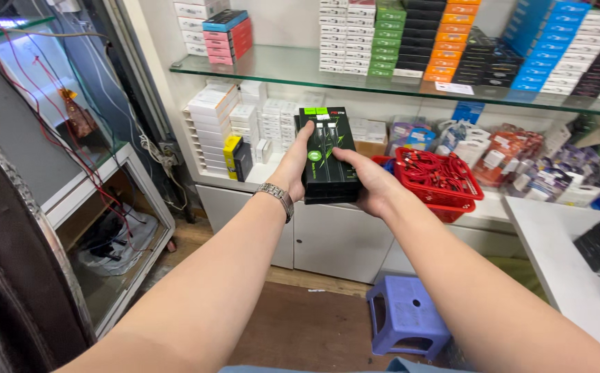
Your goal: The person wipes a glass shelf with a maroon cloth, then picks up stacks of small product boxes from a counter and places them onto the shelf. The person repeats this process, moving different stacks of boxes and wiping the shelf between placements.
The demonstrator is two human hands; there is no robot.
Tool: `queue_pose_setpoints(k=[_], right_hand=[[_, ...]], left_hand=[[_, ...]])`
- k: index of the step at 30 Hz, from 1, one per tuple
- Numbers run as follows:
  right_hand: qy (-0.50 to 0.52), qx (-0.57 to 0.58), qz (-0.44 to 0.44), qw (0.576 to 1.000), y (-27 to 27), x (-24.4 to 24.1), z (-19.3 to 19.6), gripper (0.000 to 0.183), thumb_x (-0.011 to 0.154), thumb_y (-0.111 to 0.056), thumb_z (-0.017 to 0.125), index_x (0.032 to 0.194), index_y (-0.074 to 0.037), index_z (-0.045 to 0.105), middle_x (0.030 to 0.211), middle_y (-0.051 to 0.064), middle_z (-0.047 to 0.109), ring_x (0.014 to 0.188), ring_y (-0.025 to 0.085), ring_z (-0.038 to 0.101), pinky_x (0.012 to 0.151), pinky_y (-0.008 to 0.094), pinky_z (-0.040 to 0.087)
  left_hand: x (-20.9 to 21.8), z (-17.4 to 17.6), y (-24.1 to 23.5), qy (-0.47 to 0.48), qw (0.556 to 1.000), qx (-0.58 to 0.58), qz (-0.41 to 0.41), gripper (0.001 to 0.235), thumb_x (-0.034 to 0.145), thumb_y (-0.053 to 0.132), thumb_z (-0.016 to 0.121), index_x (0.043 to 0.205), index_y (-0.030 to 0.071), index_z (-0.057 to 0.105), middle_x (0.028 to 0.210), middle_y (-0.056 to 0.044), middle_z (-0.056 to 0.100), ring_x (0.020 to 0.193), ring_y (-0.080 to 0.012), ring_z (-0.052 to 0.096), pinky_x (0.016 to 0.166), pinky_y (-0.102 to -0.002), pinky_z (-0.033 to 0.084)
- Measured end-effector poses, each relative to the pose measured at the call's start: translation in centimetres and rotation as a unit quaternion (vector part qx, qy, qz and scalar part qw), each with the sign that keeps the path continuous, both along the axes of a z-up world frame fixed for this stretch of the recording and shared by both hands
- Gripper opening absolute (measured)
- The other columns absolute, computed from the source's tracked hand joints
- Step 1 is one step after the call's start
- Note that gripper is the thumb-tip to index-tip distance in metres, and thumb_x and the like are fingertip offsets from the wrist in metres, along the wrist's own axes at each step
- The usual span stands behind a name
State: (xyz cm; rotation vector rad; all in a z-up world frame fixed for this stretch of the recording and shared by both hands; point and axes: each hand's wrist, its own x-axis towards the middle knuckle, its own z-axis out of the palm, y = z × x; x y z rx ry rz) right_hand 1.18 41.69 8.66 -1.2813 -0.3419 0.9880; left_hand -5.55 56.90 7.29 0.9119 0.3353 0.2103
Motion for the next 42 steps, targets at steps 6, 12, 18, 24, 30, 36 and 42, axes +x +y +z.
queue_pose_setpoints(k=[6,12,18,24,30,36,42], right_hand=[[0.068,0.036,-0.031,0.997,9.2,5.5,1.2,0.042,0.09,-0.037,0.068,0.124,-0.013,0.067,0.121,0.006,0.073,0.11,0.023,0.069,0.1,0.042,0.053],[0.017,0.064,-0.011,0.998,18.9,11.6,3.7,0.039,0.09,-0.04,0.068,0.118,-0.013,0.068,0.118,0.006,0.073,0.107,0.025,0.069,0.099,0.043,0.054],[-0.018,0.088,0.027,0.996,25.4,18.4,6.0,0.041,0.088,-0.037,0.067,0.119,-0.01,0.066,0.116,0.008,0.068,0.108,0.024,0.064,0.098,0.043,0.053],[0.041,0.082,-0.017,0.996,32.8,23.0,5.9,0.043,0.085,-0.026,0.07,0.123,-0.007,0.062,0.12,0.014,0.062,0.114,0.03,0.063,0.103,0.047,0.053],[0.073,0.081,-0.061,0.992,41.7,27.1,5.5,0.043,0.083,-0.023,0.072,0.122,-0.007,0.064,0.127,0.016,0.068,0.114,0.031,0.066,0.1,0.045,0.053],[0.082,0.09,-0.077,0.99,50.8,30.3,4.2,0.038,0.086,-0.023,0.067,0.12,-0.006,0.064,0.12,0.015,0.072,0.108,0.031,0.07,0.098,0.049,0.055],[0.041,0.093,-0.012,0.995,55.6,32.9,2.7,0.035,0.095,-0.027,0.059,0.12,-0.003,0.063,0.118,0.017,0.073,0.105,0.03,0.069,0.096,0.049,0.054]], left_hand=[[1.3,0.4,3.9,0.042,0.947,0.18,0.263,0.087,0.088,0.072,0.053,0.131,-0.002,0.066,0.131,-0.014,0.07,0.127,-0.0235,0.062,0.108,-0.035,0.041],[8.0,2.9,9.4,0.042,0.87,0.255,0.421,0.071,0.079,0.059,0.065,0.118,0.0,0.074,0.111,-0.017,0.078,0.103,-0.0244,0.073,0.091,-0.034,0.052],[13.9,5.2,16.9,0.075,0.855,0.218,0.466,0.063,0.077,0.051,0.072,0.103,-0.007,0.077,0.1,-0.015,0.077,0.091,-0.0233,0.072,0.083,-0.035,0.054],[17.8,5.4,23.5,0.038,0.874,0.21,0.436,0.064,0.074,0.052,0.072,0.1,-0.006,0.078,0.101,-0.015,0.079,0.092,-0.0227,0.072,0.084,-0.035,0.053],[21.9,3.8,31.3,0.072,0.839,0.17,0.512,0.068,0.091,0.053,0.044,0.12,-0.004,0.068,0.117,-0.02,0.07,0.109,-0.034,0.065,0.095,-0.041,0.046],[26.5,3.4,36.7,0.136,0.834,0.141,0.516,0.069,0.092,0.04,0.049,0.137,-0.012,0.043,0.137,-0.031,0.051,0.124,-0.041,0.056,0.104,-0.045,0.044],[29.1,5.6,39.9,0.122,0.903,-0.008,0.412,0.075,0.09,0.038,0.051,0.14,-0.014,0.032,0.144,-0.029,0.052,0.129,-0.0354,0.06,0.104,-0.04,0.049]])
